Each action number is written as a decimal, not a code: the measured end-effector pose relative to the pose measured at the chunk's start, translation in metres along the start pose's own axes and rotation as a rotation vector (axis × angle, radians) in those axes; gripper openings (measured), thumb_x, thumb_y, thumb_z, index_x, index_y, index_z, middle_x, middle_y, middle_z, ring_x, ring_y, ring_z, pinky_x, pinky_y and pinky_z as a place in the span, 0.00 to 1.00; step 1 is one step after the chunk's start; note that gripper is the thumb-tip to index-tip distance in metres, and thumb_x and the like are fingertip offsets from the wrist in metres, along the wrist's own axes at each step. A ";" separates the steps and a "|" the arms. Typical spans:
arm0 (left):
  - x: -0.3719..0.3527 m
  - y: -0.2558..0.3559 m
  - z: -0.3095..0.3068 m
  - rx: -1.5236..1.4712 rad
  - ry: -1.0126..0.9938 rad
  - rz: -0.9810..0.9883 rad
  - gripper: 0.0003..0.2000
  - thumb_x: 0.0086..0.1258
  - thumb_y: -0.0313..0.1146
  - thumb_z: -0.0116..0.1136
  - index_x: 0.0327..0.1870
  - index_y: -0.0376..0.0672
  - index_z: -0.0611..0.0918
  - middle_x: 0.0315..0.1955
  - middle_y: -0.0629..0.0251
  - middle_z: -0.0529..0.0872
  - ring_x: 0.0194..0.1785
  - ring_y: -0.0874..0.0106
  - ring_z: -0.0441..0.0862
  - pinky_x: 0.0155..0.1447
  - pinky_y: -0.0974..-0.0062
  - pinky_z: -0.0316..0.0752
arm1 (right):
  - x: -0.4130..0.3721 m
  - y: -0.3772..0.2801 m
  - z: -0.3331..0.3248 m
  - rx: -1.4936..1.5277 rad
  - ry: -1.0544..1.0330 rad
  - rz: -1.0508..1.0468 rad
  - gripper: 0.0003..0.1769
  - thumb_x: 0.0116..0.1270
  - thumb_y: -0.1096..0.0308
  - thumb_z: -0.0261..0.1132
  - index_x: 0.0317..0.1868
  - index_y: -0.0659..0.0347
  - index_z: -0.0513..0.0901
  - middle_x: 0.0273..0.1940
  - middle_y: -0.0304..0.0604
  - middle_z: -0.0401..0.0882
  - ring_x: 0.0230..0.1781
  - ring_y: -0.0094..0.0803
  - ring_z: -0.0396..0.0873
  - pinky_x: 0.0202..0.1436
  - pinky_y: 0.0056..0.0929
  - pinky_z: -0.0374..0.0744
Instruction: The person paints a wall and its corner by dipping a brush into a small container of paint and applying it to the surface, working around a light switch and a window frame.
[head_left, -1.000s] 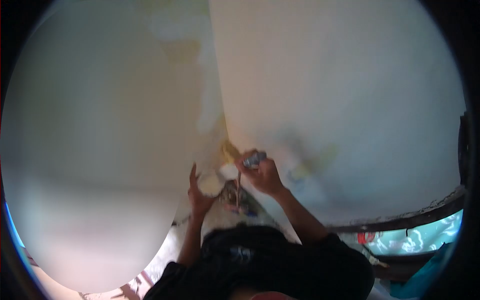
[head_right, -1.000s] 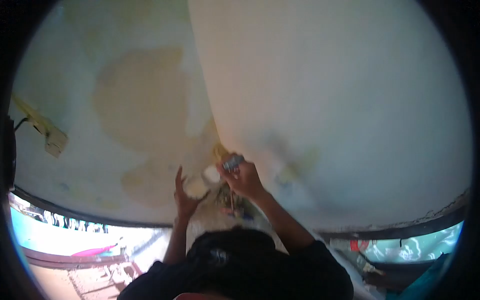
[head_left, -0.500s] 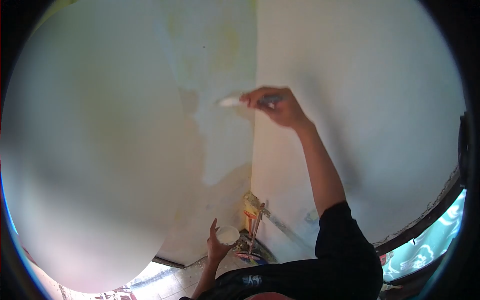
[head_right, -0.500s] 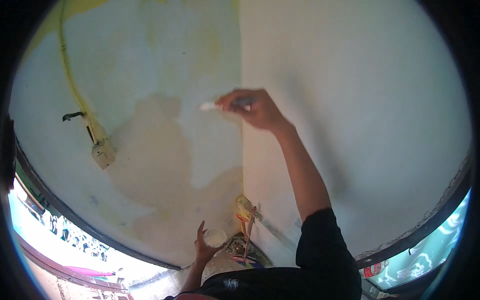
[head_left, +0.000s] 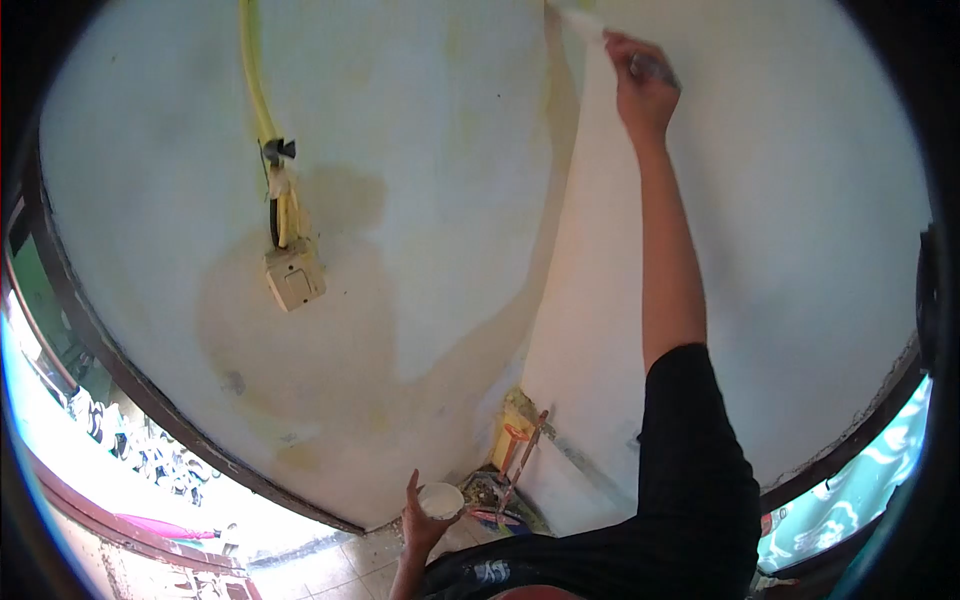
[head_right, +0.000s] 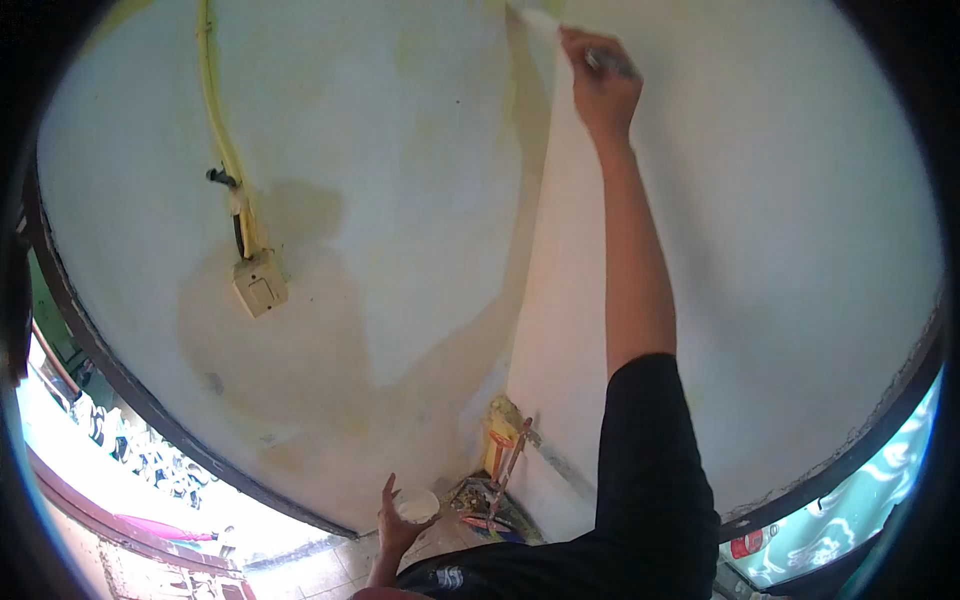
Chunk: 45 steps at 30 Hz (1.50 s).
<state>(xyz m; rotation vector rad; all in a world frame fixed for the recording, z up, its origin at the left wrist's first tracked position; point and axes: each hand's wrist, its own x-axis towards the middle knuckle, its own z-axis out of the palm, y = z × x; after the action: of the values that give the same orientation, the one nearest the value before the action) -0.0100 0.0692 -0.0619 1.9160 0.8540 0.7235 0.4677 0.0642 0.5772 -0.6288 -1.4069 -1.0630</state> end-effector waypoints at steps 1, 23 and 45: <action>0.001 -0.003 -0.003 -0.004 -0.007 0.001 0.71 0.42 0.46 0.97 0.89 0.50 0.58 0.63 0.40 0.86 0.65 0.46 0.88 0.68 0.48 0.86 | -0.031 -0.006 -0.001 0.028 -0.028 0.065 0.04 0.77 0.80 0.72 0.43 0.62 0.87 0.53 0.44 0.95 0.58 0.27 0.91 0.61 0.30 0.88; 0.002 -0.019 -0.014 -0.044 -0.067 0.093 0.69 0.44 0.48 0.96 0.89 0.49 0.58 0.62 0.42 0.87 0.64 0.46 0.89 0.66 0.48 0.86 | 0.000 -0.072 -0.005 0.285 -0.504 0.320 0.04 0.76 0.83 0.70 0.41 0.66 0.86 0.54 0.49 0.93 0.59 0.36 0.90 0.70 0.34 0.85; 0.000 -0.027 -0.037 0.018 -0.012 0.123 0.67 0.45 0.44 0.96 0.88 0.47 0.60 0.62 0.41 0.87 0.64 0.45 0.89 0.68 0.48 0.85 | -0.125 -0.163 -0.014 0.308 -0.965 0.691 0.06 0.73 0.87 0.70 0.39 0.67 0.87 0.48 0.44 0.94 0.61 0.36 0.91 0.69 0.36 0.88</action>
<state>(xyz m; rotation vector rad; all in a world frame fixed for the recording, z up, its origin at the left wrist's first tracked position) -0.0455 0.0969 -0.0700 2.0008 0.7417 0.7790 0.3514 0.0079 0.4174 -1.3647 -1.8778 0.0718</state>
